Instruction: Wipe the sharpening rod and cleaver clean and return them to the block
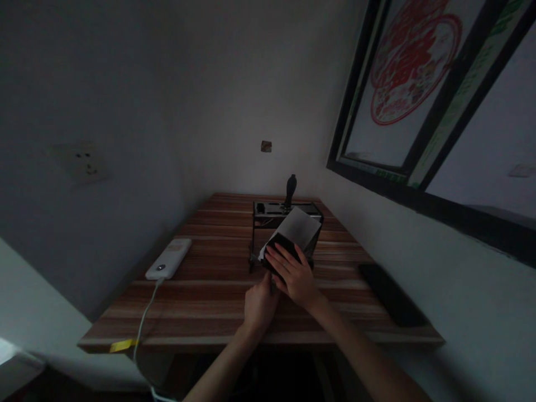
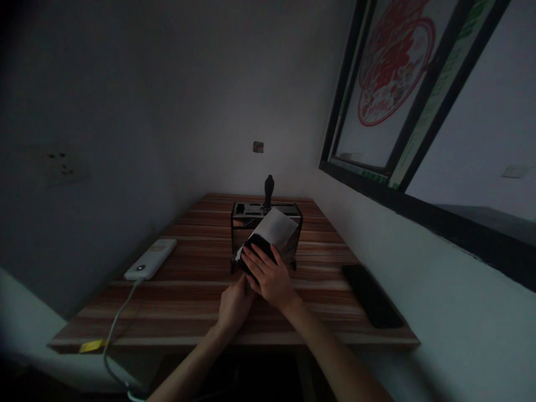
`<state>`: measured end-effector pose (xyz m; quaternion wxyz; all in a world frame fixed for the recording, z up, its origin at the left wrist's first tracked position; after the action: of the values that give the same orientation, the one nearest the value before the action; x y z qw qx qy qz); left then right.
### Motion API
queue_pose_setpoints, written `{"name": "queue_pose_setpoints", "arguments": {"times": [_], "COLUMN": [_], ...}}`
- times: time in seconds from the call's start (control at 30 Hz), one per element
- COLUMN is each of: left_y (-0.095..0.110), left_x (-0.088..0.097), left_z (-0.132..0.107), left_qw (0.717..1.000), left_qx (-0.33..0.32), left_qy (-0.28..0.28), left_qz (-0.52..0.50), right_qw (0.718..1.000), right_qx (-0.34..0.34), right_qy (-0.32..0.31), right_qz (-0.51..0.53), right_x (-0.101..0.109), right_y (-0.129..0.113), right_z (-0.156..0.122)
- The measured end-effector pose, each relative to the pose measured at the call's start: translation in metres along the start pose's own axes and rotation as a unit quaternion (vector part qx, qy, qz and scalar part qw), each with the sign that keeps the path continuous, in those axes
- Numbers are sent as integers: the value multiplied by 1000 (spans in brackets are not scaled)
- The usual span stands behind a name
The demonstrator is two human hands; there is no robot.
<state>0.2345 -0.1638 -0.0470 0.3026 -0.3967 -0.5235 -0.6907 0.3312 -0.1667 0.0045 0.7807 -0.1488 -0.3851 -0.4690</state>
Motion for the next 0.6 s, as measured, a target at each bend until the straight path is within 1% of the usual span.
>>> {"name": "queue_pose_setpoints", "arguments": {"times": [0.2,0.47,0.6], "left_y": [1,-2,-3], "left_x": [-1,-5,-6], "left_z": [1,2,2], "left_qw": [1000,999,999], "left_qx": [8,-13,-17], "left_qy": [-9,19,19], "left_qz": [29,37,37], "right_qw": [999,996,994], "right_qx": [-35,-77,-87], "right_qy": [12,38,55], "right_qz": [-11,-35,-46], "right_x": [9,21,26], "right_y": [21,50,60], "right_z": [11,25,30]}}
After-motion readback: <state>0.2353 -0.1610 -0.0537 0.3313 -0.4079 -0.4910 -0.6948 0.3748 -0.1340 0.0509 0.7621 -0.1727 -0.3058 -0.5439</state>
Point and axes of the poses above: each hand's wrist, its own z-axis towards the middle knuckle, its own x-axis out of the back of the hand, y = z × x, the point moved 4 cm from there along z, towards the middle knuckle, and after that the axes turned 7 degrees about -x, right-handed, at the moved point
